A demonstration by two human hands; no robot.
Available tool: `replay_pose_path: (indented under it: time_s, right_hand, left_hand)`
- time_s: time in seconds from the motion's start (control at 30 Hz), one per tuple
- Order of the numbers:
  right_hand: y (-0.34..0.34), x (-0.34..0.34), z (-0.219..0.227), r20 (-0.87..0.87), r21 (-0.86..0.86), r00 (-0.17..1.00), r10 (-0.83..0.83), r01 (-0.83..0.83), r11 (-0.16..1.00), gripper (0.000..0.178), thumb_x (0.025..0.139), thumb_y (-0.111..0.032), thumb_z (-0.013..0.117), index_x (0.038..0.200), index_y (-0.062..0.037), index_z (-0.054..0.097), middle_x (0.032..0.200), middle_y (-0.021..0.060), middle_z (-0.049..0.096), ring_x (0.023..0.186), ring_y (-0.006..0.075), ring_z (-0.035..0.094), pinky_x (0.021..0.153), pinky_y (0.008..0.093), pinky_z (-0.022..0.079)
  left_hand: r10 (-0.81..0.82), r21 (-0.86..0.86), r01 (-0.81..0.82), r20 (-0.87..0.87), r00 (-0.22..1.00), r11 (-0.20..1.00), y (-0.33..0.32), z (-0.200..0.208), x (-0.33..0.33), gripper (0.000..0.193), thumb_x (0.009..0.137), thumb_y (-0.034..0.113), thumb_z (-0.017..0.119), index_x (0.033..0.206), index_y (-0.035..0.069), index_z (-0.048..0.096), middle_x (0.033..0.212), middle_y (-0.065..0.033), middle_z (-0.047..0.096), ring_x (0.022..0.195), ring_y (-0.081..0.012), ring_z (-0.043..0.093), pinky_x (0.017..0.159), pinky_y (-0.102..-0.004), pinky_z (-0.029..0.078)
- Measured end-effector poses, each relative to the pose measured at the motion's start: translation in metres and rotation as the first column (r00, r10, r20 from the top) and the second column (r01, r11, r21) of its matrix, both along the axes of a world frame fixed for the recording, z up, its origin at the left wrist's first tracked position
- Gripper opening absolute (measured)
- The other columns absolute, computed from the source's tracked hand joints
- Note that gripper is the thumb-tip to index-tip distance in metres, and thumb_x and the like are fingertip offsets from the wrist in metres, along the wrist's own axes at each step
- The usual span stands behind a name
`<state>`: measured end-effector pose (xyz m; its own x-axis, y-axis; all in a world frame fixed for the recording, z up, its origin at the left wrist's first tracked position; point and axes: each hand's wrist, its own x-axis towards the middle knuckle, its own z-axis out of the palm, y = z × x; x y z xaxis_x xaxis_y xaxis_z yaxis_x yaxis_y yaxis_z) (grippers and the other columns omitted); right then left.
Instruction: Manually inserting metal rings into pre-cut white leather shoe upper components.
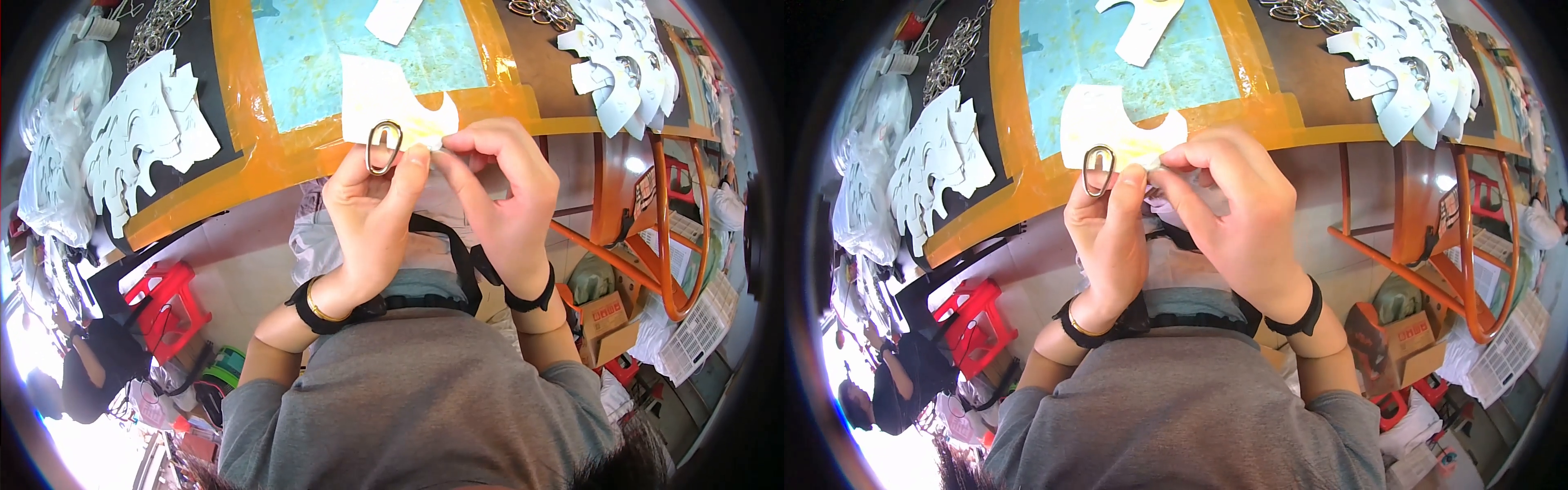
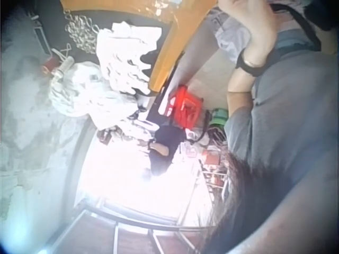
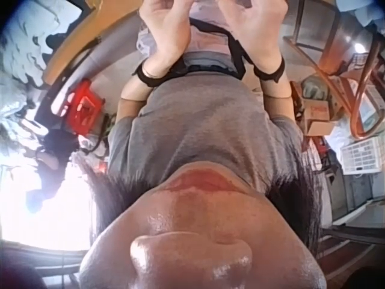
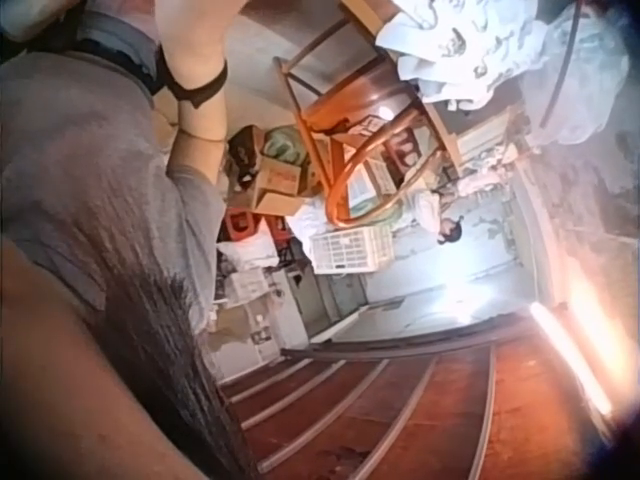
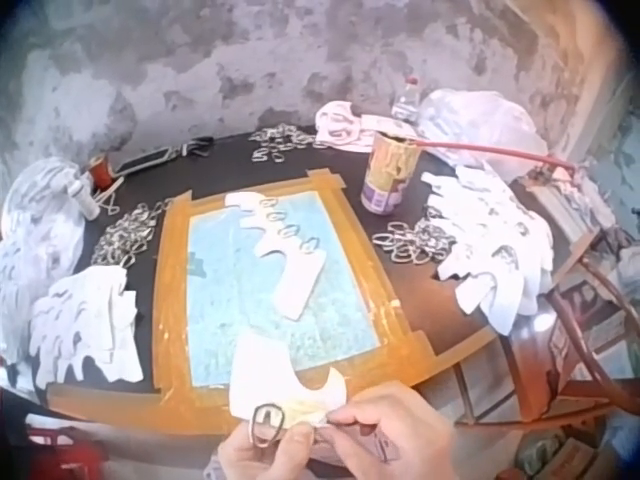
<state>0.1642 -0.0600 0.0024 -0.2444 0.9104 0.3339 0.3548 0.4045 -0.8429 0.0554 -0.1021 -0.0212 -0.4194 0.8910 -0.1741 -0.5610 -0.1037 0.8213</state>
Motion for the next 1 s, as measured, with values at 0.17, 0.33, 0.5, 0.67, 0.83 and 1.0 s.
replay_pose_path:
  time_s: [0.17, 0.33, 0.5, 0.67, 0.83, 1.0]
  right_hand:
    - [-0.002, 0.001, -0.002, -0.072, -0.084, 0.997, -0.013, 0.007, 0.996, 0.016, 0.073, 0.003, 0.069, 0.086, -0.0011, 0.06, 0.082, 0.008, 0.061, 0.069, 0.0148, 0.057, 0.06, 0.0245, 0.047]
    - [0.001, -0.007, -0.008, -0.013, 0.048, 0.999, -0.03, 0.031, 0.998, 0.018, 0.073, 0.0, 0.071, 0.088, 0.0005, 0.06, 0.081, 0.0085, 0.061, 0.068, 0.0134, 0.056, 0.062, 0.0227, 0.046]
    - [0.004, 0.001, -0.007, -0.226, -0.253, 0.973, 0.039, -0.097, 0.963, 0.018, 0.074, -0.003, 0.071, 0.089, 0.0013, 0.063, 0.083, 0.0085, 0.063, 0.069, 0.0122, 0.057, 0.063, 0.0244, 0.047]
    - [0.002, -0.005, -0.008, -0.211, -0.224, 0.977, -0.019, -0.029, 0.974, 0.016, 0.074, -0.001, 0.07, 0.088, 0.0007, 0.063, 0.08, 0.0079, 0.063, 0.068, 0.0117, 0.058, 0.062, 0.0259, 0.048]
    - [-0.001, -0.013, -0.01, -0.025, 0.022, 0.997, -0.076, 0.076, 0.997, 0.013, 0.075, 0.002, 0.069, 0.087, 0.0005, 0.063, 0.079, 0.0087, 0.063, 0.067, 0.0134, 0.059, 0.06, 0.0255, 0.048]
    - [0.001, -0.012, -0.015, -0.163, -0.027, 0.984, -0.064, 0.06, 0.998, 0.012, 0.075, 0.003, 0.067, 0.086, 0.0002, 0.062, 0.079, 0.0089, 0.061, 0.066, 0.0168, 0.059, 0.06, 0.0254, 0.049]
  left_hand:
    - [0.013, -0.015, -0.014, -0.094, 0.996, 1.0, -0.001, 0.0, 0.001, 0.009, 0.084, -0.004, 0.063, 0.081, 0.0, 0.056, 0.083, 0.0, 0.059, 0.075, -0.0042, 0.053, 0.066, -0.0206, 0.045]
    - [0.035, 0.01, -0.034, -0.249, 0.968, 0.999, -0.001, -0.012, -0.002, 0.008, 0.083, -0.004, 0.064, 0.081, -0.001, 0.057, 0.083, -0.0012, 0.06, 0.075, -0.0046, 0.053, 0.066, -0.0204, 0.045]
    - [0.034, 0.014, -0.031, -0.362, 0.932, 0.999, -0.005, -0.011, -0.004, 0.008, 0.083, -0.002, 0.065, 0.08, -0.002, 0.057, 0.083, -0.0013, 0.061, 0.075, -0.0042, 0.052, 0.066, -0.02, 0.044]
    - [0.018, 0.01, -0.017, -0.105, 0.994, 1.0, 0.001, -0.011, -0.004, 0.006, 0.085, 0.001, 0.065, 0.082, -0.001, 0.06, 0.083, -0.0009, 0.061, 0.074, -0.0041, 0.053, 0.064, -0.0203, 0.045]
    - [0.054, 0.056, -0.048, -0.122, 0.991, 0.997, 0.002, -0.011, -0.001, 0.006, 0.084, 0.0, 0.066, 0.083, -0.001, 0.06, 0.086, -0.0014, 0.062, 0.076, -0.0046, 0.054, 0.068, -0.0202, 0.046]
    - [0.057, 0.072, -0.039, -0.275, 0.96, 0.997, -0.001, -0.012, -0.004, 0.007, 0.082, -0.004, 0.066, 0.083, -0.003, 0.059, 0.088, -0.0035, 0.062, 0.08, -0.0059, 0.055, 0.072, -0.0209, 0.046]
